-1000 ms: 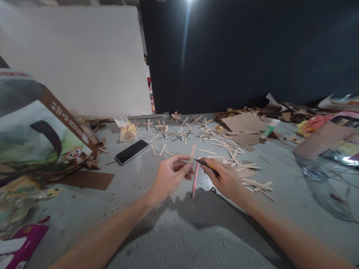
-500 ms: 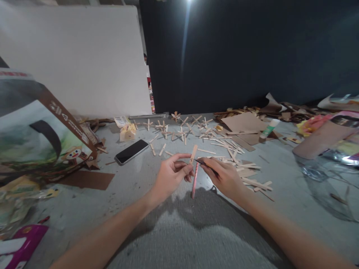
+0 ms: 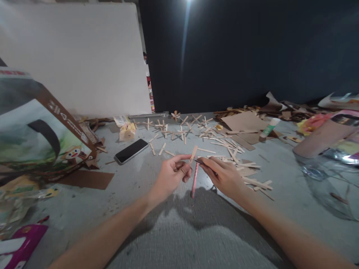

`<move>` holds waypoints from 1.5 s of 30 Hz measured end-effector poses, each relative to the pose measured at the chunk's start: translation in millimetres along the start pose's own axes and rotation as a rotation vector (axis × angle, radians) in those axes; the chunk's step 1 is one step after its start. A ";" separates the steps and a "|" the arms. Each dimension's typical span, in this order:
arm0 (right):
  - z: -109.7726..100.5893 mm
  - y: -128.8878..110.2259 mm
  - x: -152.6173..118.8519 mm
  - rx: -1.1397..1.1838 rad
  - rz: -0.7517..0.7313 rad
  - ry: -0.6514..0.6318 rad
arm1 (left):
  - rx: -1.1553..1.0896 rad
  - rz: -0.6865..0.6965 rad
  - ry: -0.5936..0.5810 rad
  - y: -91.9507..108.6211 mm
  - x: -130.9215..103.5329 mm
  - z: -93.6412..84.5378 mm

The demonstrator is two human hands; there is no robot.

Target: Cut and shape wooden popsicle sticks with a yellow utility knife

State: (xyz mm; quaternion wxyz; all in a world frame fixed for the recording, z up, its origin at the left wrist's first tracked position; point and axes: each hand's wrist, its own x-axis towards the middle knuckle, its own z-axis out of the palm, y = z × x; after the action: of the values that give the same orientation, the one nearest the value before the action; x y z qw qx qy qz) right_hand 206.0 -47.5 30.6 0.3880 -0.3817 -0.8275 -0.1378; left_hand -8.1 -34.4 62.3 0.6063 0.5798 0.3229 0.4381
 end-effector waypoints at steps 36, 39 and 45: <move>2.7 1.3 -2.9 0.069 0.072 -0.020 | -0.035 -0.012 -0.103 -3.0 -0.4 -0.9; 1.8 1.1 -2.3 0.064 0.072 -0.032 | -0.029 -0.013 -0.098 -2.9 -0.1 -1.2; 0.4 1.4 -1.6 0.054 0.072 -0.040 | -0.012 -0.004 -0.080 0.4 0.5 -2.2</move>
State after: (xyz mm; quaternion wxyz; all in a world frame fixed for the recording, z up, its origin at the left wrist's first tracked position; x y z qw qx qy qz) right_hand 207.4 -47.2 29.1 0.3860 -0.4033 -0.8243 -0.0938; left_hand -9.9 -33.0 62.5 0.6233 0.5924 0.2968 0.4153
